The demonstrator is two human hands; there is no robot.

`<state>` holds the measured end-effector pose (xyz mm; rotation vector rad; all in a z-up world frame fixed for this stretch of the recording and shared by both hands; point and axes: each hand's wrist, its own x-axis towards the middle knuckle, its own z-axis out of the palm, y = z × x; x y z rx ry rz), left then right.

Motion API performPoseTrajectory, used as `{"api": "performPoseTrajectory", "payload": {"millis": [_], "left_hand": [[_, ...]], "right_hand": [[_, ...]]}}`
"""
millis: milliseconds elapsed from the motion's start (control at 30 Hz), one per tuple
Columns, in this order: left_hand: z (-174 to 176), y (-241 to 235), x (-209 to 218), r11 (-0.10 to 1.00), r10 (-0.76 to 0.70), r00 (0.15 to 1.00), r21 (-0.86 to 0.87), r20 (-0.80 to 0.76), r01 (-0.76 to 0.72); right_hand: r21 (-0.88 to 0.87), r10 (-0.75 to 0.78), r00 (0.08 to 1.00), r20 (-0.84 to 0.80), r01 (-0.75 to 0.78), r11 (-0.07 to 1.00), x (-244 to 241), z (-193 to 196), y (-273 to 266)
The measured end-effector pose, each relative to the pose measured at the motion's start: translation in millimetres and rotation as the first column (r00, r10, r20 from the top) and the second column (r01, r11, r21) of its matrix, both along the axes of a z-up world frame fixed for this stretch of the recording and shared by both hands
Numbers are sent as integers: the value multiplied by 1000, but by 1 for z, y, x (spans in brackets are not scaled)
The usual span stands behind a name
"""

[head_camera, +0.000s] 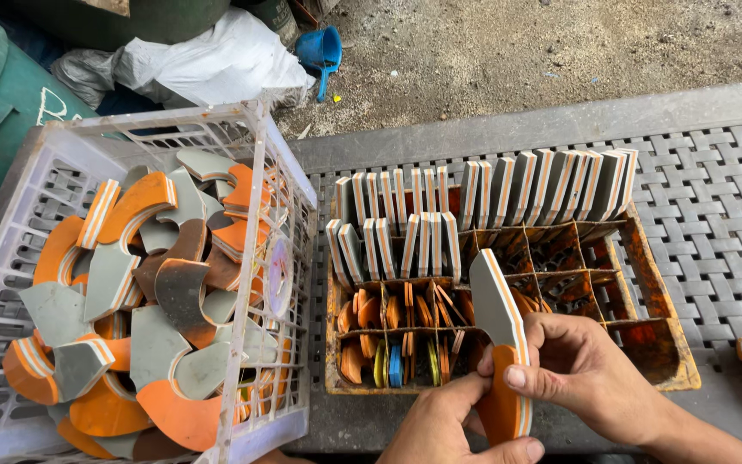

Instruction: The person repeatedly picks up two curved ceramic tile pieces, one orange and one gray, and presses them together to form a single unit. They then place the assembled tile into a cardboard tray with vertical slots. The process is repeated continuously throughout the clip.

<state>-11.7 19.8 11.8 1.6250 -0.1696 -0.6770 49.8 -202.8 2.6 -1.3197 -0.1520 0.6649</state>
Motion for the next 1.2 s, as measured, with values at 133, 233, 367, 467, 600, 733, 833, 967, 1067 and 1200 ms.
{"api": "performPoseTrajectory", "payload": {"millis": [133, 233, 367, 467, 600, 733, 833, 967, 1067, 1200], "left_hand": [[1, -1, 0, 999, -11, 1000, 43, 26, 10], [5, 1, 0, 1000, -17, 997, 2, 70, 17], [12, 0, -5, 1000, 9, 993, 17, 121, -11], [17, -2, -5, 995, 16, 989, 97, 145, -30], [23, -4, -7, 992, 14, 993, 122, 115, -28], [26, -4, -10, 991, 36, 973, 120, 227, -65], [17, -6, -11, 988, 48, 948, 123, 315, -91], [9, -6, -10, 992, 6, 980, 119, 199, -30], [15, -6, -8, 997, 61, 963, 20, 263, -69], [23, -4, -4, 981, 75, 940, 147, 332, -130]], "right_hand": [[13, 16, 999, -43, -16, 1000, 1, 2, 2], [-7, 24, 999, -35, -24, 1000, 3, 4, 2], [-36, 24, 999, -44, -25, 999, 0, 4, 2], [-49, 34, 999, -16, -35, 998, 1, 6, 1], [-78, 56, 995, 78, -50, 996, 1, 8, 2], [-85, 42, 996, 75, -35, 996, -1, 9, 7], [-111, 34, 998, 61, -27, 993, -3, 4, 6], [-86, 30, 997, 66, -24, 996, -4, 2, 5], [-17, 1, 999, 50, 0, 1000, -3, 5, 6], [66, -48, 999, -9, 49, 997, -4, 7, 6]]}}
